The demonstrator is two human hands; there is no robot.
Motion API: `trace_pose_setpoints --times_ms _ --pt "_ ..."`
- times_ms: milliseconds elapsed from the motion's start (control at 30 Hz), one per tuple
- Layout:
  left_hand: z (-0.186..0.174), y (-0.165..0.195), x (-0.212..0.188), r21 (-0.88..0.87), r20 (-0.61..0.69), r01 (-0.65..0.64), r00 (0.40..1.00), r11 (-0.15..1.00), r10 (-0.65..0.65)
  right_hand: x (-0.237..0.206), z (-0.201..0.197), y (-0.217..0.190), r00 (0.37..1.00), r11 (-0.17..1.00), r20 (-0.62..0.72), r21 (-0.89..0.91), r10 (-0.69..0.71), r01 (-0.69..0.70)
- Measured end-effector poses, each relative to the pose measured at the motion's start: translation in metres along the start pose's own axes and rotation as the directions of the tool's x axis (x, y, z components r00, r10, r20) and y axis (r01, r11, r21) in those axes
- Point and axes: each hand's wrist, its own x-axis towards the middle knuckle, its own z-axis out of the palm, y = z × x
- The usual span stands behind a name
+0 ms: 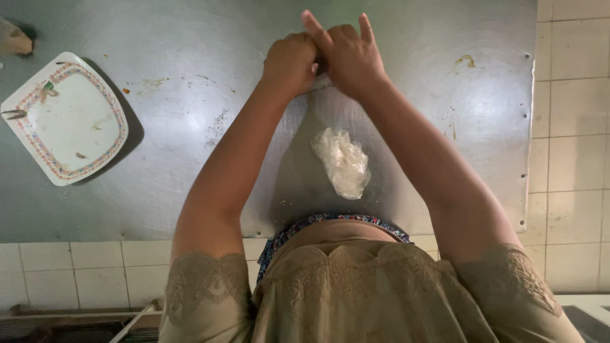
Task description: The person scrapes food residue off a stainless steel worktable using a flat scraper, wipes the surface with a plastic bag, and walks across the kitchen past bread racks before returning to scrape more residue from the table.
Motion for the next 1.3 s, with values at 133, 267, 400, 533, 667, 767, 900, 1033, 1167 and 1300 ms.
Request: trace_pose_setpoints --times_ms 133,267,400,533,667,767,900,1033,1167,1300 --pt "-0.006 -0.021 0.002 -0.035 -0.179 0.224 0.957 0.974 -0.227 0.024 0.013 0.024 1.0 0.988 -0.001 0.154 -0.014 0.014" --pt "0.005 -0.018 -0.005 -0.297 -0.311 0.178 0.911 0.938 -0.272 0.029 0.025 0.045 0.999 0.975 -0.03 0.218 -0.035 0.041" --pt "0.04 0.044 -0.035 -0.42 -0.233 0.242 0.903 0.875 -0.361 -0.029 0.032 0.061 0.999 0.95 -0.01 0.309 -0.031 0.032" --pt "0.049 0.048 -0.069 -0.453 -0.23 0.223 0.906 0.863 -0.355 -0.053 0.052 0.043 0.999 0.966 0.023 0.256 -0.044 0.037" --pt "0.045 0.036 -0.096 -0.501 -0.186 0.189 0.93 0.845 -0.318 -0.065 0.062 0.019 0.999 0.967 0.008 0.248 -0.051 0.048" --pt "0.048 0.045 -0.118 -0.511 -0.147 0.201 0.938 0.836 -0.315 -0.085 0.067 0.009 0.999 0.975 0.034 0.218 -0.04 0.032" --pt "0.052 0.042 -0.121 -0.525 -0.113 0.23 0.935 0.82 -0.335 -0.086 0.076 0.003 0.996 0.976 0.086 0.213 0.024 -0.042" --pt "0.045 0.005 -0.111 -0.529 -0.123 0.225 0.934 0.819 -0.336 -0.037 0.085 -0.003 0.99 0.986 0.137 0.164 -0.045 0.022" --pt "0.041 -0.023 -0.095 -0.527 -0.077 0.241 0.941 0.815 -0.328 0.002 0.082 0.005 0.973 0.971 0.227 0.238 -0.049 -0.007" --pt "0.04 -0.033 -0.084 -0.498 -0.217 0.14 0.935 0.856 -0.279 0.007 0.083 0.014 0.959 0.971 0.281 0.223 0.025 -0.091"
